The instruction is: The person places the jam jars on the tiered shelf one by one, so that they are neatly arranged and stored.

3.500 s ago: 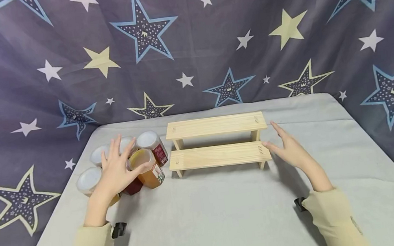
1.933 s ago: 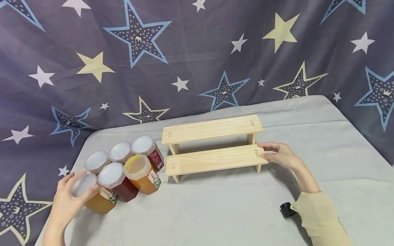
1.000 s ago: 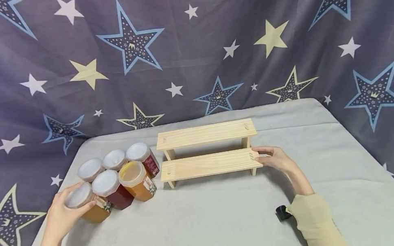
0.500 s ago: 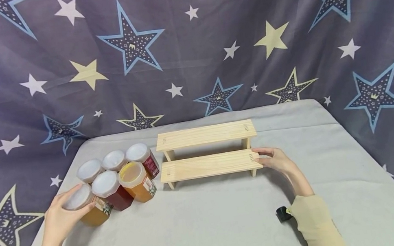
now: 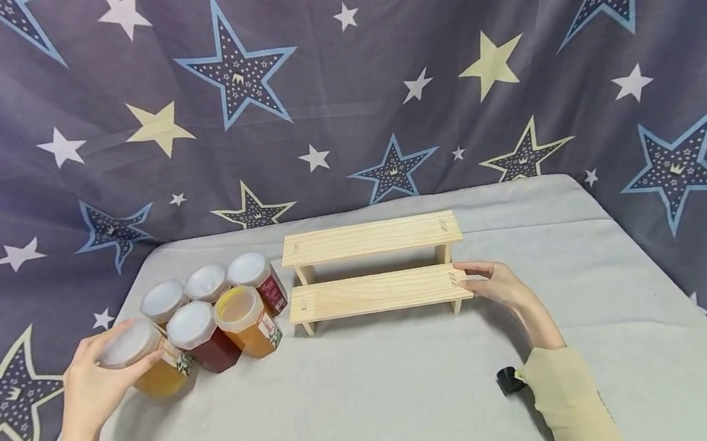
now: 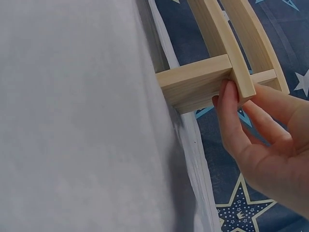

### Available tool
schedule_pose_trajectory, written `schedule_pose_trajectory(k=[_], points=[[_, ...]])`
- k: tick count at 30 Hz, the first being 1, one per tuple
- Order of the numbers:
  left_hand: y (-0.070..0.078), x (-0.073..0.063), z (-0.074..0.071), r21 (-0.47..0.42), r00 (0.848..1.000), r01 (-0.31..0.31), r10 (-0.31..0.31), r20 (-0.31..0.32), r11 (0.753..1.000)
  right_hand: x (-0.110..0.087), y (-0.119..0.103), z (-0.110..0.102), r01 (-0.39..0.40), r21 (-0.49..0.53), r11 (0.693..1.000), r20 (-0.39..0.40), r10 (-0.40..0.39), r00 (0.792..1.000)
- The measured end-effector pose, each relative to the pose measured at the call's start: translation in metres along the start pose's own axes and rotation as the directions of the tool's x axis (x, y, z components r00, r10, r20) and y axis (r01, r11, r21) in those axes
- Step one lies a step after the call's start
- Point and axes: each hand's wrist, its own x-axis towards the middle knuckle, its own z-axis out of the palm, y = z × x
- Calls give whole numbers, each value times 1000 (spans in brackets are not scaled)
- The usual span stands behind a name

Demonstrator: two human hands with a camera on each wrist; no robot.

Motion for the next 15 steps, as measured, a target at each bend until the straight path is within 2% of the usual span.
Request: schedule_pose_trajectory(k=[8,15], points=[[15,2,-12,8,999,4,-4,-46,1000,1,1,0,-11,-4,1000,6,11,1000],[29,5,-22,0,991,-44,43,-127,999,2,0,0,-24,0,1000,7,24,1000]])
